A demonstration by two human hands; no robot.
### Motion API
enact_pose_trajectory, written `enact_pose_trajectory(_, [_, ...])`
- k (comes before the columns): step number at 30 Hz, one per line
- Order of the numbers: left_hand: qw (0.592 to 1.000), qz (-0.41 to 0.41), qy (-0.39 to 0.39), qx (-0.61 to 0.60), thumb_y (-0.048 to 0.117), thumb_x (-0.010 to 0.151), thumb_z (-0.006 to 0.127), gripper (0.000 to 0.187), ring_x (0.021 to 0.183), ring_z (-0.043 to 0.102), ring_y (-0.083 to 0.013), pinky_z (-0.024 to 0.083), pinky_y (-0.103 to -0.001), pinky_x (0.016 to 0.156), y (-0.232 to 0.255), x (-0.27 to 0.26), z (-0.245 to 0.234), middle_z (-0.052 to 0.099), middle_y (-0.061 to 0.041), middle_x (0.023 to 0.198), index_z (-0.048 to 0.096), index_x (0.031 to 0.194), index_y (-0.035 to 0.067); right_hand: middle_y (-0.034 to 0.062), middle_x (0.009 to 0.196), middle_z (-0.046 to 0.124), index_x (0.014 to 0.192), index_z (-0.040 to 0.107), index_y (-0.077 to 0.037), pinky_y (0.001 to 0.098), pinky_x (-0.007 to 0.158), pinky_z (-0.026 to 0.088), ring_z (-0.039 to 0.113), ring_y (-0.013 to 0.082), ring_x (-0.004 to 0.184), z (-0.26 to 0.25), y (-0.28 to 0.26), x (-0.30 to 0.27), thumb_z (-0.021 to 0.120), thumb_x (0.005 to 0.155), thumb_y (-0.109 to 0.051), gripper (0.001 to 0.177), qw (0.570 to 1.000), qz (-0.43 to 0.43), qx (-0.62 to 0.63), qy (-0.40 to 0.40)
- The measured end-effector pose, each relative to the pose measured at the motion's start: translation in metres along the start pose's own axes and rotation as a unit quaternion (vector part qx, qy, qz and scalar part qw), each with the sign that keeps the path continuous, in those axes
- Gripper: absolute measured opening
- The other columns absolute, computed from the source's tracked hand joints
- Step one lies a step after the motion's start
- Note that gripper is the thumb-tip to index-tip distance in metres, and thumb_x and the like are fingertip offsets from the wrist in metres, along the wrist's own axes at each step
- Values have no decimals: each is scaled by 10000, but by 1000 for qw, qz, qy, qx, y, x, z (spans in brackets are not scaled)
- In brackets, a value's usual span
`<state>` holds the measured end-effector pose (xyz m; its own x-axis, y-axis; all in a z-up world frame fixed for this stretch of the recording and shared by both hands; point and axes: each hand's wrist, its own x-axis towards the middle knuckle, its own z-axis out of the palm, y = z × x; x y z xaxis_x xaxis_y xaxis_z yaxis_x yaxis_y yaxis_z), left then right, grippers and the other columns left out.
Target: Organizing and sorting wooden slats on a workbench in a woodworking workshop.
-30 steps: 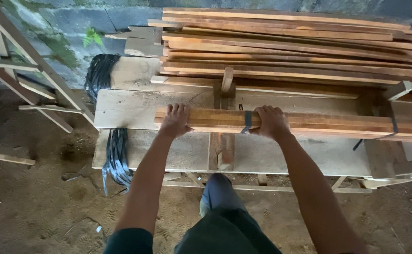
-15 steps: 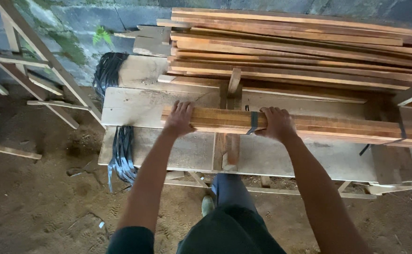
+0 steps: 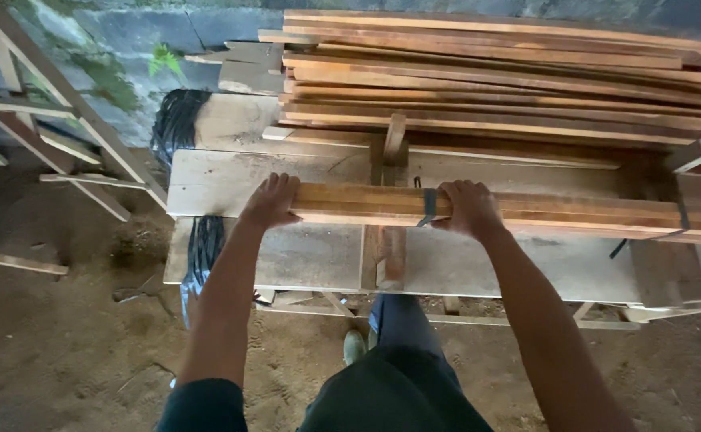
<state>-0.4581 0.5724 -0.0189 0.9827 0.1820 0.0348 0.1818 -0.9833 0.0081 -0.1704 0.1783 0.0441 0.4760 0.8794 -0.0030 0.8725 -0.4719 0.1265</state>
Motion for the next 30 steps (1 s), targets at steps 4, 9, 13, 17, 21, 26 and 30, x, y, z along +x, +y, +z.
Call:
enact_pose_trajectory(4, [996, -45, -46, -59, 454, 621, 876, 766, 1181, 526, -353, 490, -444, 992, 21, -7, -43, 530, -129, 1196, 501, 1190, 105, 9, 1135, 685, 1318, 554, -257, 415, 968, 517, 681, 223, 1115, 6, 3, 0, 810, 591, -722, 901, 1000, -1, 15, 9])
enact_pose_trajectory(9, [971, -106, -8, -214, 280, 540, 967, 1000, 1265, 502, -348, 462, -447, 1064, 18, -9, -30, 517, -129, 1292, 452, 1387, 149, 25, 1165, 687, 1361, 556, -228, 409, 983, 520, 681, 222, 1133, -1, 0, 3, 810, 631, -740, 927, 1000, 1, 5, -14])
enact_pose_trajectory(13, [904, -157, 90, -387, 62, 477, 959, 1128, 1424, 385, -453, 350, -502, 1226, 34, -22, -27, 383, -182, 1493, 426, 1468, 133, 20, 1244, 660, 1396, 499, -269, 436, 1007, 507, 650, 226, 1197, 5, -2, 8, 703, 625, -861, 993, 999, 4, -7, -34])
enact_pose_trajectory(17, [849, -203, 133, -468, -68, 543, 917, 1145, 1419, 389, -512, 315, -574, 1236, 51, -31, -38, 365, -230, 1495, 330, 1502, 146, 147, 1373, 592, 1484, 433, -170, 519, 1056, 469, 598, 334, 1278, 18, -36, 34, 704, 604, -895, 1173, 998, -48, 32, -26])
enact_pose_trajectory(21, [810, -255, 121, -514, -117, 593, 907, 1196, 1390, 445, -519, 322, -585, 1223, 67, -36, -62, 486, -275, 1446, 284, 1566, 191, 281, 1442, 506, 1540, 366, -73, 618, 1135, 363, 486, 464, 1369, 47, -114, 84, 506, 699, -981, 1245, 972, -150, 181, 6])
enact_pose_trajectory(26, [773, -260, 157, -557, -85, 522, 960, 1250, 1405, 435, -488, 388, -576, 1183, 39, -36, -7, 460, -203, 1549, 343, 1553, 260, 239, 1292, 571, 1466, 423, -56, 617, 953, 479, 620, 454, 1164, 2, -204, 110, 580, 659, -824, 1124, 985, -157, 74, 12])
enact_pose_trajectory(30, [769, -243, 175, -564, 36, 560, 980, 1221, 1420, 426, -480, 376, -620, 1171, 37, -40, -1, 494, -166, 1542, 359, 1582, 283, 204, 1174, 633, 1370, 505, -67, 643, 878, 490, 666, 464, 1072, 8, -215, 123, 730, 673, -634, 927, 990, -128, 49, 20])
